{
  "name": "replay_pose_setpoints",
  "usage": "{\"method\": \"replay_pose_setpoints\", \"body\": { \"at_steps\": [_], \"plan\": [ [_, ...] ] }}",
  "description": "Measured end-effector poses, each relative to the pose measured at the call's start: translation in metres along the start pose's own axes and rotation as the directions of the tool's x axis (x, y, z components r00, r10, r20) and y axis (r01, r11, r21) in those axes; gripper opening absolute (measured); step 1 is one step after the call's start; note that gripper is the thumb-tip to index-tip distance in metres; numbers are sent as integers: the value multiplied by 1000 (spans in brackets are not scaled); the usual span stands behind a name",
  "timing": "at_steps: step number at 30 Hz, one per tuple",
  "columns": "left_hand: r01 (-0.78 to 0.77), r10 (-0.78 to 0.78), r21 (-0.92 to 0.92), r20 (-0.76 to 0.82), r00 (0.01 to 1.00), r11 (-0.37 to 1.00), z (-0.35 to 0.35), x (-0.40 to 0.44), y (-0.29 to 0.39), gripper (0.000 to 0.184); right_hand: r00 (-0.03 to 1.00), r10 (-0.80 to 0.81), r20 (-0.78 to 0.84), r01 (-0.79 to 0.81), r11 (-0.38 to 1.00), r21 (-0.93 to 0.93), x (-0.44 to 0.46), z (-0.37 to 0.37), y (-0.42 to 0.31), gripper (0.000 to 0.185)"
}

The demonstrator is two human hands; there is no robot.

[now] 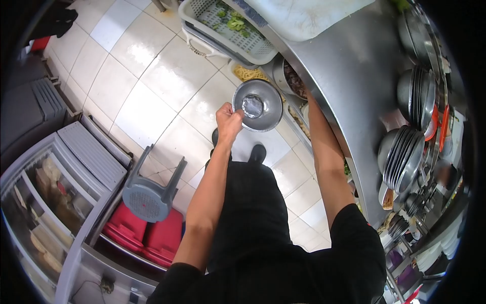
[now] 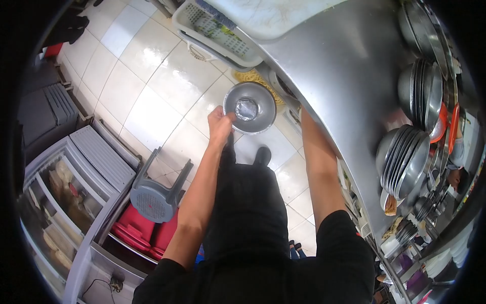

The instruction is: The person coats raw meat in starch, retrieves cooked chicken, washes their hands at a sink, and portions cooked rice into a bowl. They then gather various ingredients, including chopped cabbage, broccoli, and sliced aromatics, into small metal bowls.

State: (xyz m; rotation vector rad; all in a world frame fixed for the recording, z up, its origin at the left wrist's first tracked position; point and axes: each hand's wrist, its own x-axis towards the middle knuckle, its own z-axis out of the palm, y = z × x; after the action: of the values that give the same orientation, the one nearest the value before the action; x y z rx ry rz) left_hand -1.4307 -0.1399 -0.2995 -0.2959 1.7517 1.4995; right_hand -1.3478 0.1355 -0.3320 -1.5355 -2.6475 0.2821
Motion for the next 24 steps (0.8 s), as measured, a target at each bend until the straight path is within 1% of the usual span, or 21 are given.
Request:
{"method": "replay_pose_setpoints", "body": {
  "at_steps": [1, 4, 5, 7, 9, 10, 11, 13, 14, 16, 17, 18, 19, 20, 21, 22, 23, 24],
  "plan": [
    [-2, 2, -27, -6, 1000, 1000, 3, 3, -1, 19, 1000, 24, -11, -24, 1000, 17, -5, -7, 2, 41],
    [13, -13, 7, 15, 1000, 1000, 7, 8, -3, 19, 999, 31, -27, -28, 994, 107, -28, -28, -7, 40],
    [7, -7, 6, 24, 1000, 1000, 8, 10, -5, 19, 1000, 5, -13, -2, 984, 175, -40, -35, -18, 39],
    [-7, 6, 4, 42, 999, 1000, 8, 13, -9, 19, 990, -127, 63, 90, 907, 412, -71, -45, -48, 39],
    [22, -25, 34, 107, 994, 999, 1, 8, -4, 6, 932, -317, 177, 163, 800, 577, -104, -58, -74, 38],
    [35, -42, 52, 139, 989, 998, -4, 5, -1, 4, 891, -398, 220, 196, 772, 604, -119, -65, -82, 38],
    [-15, 9, 36, 148, 989, 999, -8, 6, -5, 6, 886, -411, 215, 228, 789, 570, -133, -71, -86, 39],
    [-111, 108, 4, 165, 980, 994, -17, 5, -15, 18, 877, -434, 208, 288, 818, 498, -156, -83, -89, 41],
    [-92, 95, -22, 192, 977, 995, -23, -1, -14, 12, 897, -363, 252, 155, 791, 592, -163, -93, -90, 38],
    [-15, 29, -65, 217, 976, 998, -27, -25, 9, 9, 907, -227, 354, -120, 666, 736, -172, -118, -93, 33],
    [21, -1, -82, 233, 972, 996, -28, -35, 19, 8, 910, -197, 363, -129, 700, 703, -178, -124, -90, 31],
    [-16, 32, -62, 268, 963, 998, -35, -35, 7, 9, 914, -166, 369, -137, 731, 668, -183, -129, -85, 29],
    [-21, 33, -44, 278, 960, 999, -36, -44, 12, 9, 917, -134, 375, -147, 762, 631, -189, -136, -81, 27],
    [-32, 39, -29, 290, 956, 999, -36, -55, 17, 9, 927, -86, 364, -199, 710, 676, -198, -145, -80, 20],
    [-46, 49, -16, 301, 952, 999, -35, -67, 23, 9, 930, -100, 354, -188, 698, 691, -208, -147, -74, 19],
    [-61, 37, 70, 304, 952, 996, -35, -78, 27, 11, 951, -191, 242, -28, 728, 685, -214, -162, -71, 18],
    [-126, 83, 112, 328, 941, 986, -36, -92, 30, 15, 953, -277, 124, 132, 746, 652, -221, -177, -68, 16],
    [-198, 132, 148, 370, 920, 969, -33, -107, 31, 19, 950, -311, 12, 229, 726, 648, -231, -187, -61, 13]
  ]
}}
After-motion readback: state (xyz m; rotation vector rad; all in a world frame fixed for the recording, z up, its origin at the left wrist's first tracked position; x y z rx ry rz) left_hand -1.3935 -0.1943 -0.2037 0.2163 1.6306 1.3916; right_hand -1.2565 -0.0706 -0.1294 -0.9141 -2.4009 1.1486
